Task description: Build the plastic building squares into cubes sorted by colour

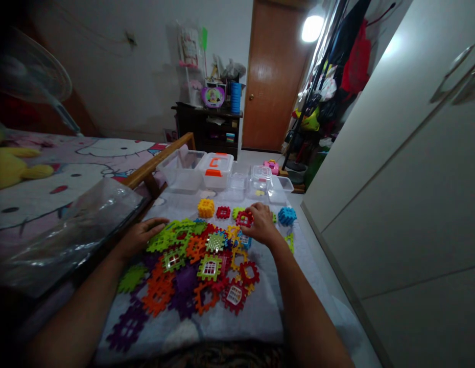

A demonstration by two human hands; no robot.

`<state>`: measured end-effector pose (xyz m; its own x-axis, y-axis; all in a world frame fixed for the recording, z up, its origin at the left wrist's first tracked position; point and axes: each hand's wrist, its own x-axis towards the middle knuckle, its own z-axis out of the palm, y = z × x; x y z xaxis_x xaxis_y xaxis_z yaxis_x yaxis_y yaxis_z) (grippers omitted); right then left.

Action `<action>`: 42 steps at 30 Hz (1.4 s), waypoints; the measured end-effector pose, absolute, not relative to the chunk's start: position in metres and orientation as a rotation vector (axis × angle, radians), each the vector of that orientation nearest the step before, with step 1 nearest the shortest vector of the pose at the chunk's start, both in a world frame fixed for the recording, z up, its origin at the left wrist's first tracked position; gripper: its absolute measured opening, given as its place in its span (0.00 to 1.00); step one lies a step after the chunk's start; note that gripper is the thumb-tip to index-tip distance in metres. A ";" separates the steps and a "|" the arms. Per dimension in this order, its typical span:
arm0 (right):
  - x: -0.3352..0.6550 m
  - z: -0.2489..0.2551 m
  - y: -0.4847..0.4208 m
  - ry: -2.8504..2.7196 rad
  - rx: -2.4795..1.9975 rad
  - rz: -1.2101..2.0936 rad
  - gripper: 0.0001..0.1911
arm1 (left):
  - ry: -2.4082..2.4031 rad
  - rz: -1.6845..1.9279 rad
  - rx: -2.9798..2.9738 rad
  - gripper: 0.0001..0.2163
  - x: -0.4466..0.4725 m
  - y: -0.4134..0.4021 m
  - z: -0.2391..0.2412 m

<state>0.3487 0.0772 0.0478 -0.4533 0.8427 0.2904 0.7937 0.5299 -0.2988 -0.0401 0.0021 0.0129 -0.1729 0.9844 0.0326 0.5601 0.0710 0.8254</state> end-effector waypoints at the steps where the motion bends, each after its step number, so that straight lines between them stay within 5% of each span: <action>1: 0.337 0.050 0.086 -2.395 -1.334 0.171 0.22 | 1.790 0.976 1.528 0.32 -0.040 0.002 0.013; 20: 0.257 0.035 0.146 -2.737 -1.473 0.186 0.33 | 1.755 1.008 1.578 0.30 -0.042 0.001 0.006; 36: 0.248 0.037 0.149 -2.807 -1.473 0.163 0.23 | 1.741 0.970 1.596 0.29 -0.046 0.003 0.003; 42: 0.244 0.049 0.150 -2.781 -1.463 0.171 0.35 | 1.745 0.967 1.584 0.29 -0.047 0.003 0.000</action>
<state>0.2435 0.1499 0.0485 -0.5677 0.8214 -0.0552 0.8220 0.5617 -0.0939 -0.0475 0.0030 -0.0001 -0.1216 0.9914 0.0477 0.5663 0.0298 0.8237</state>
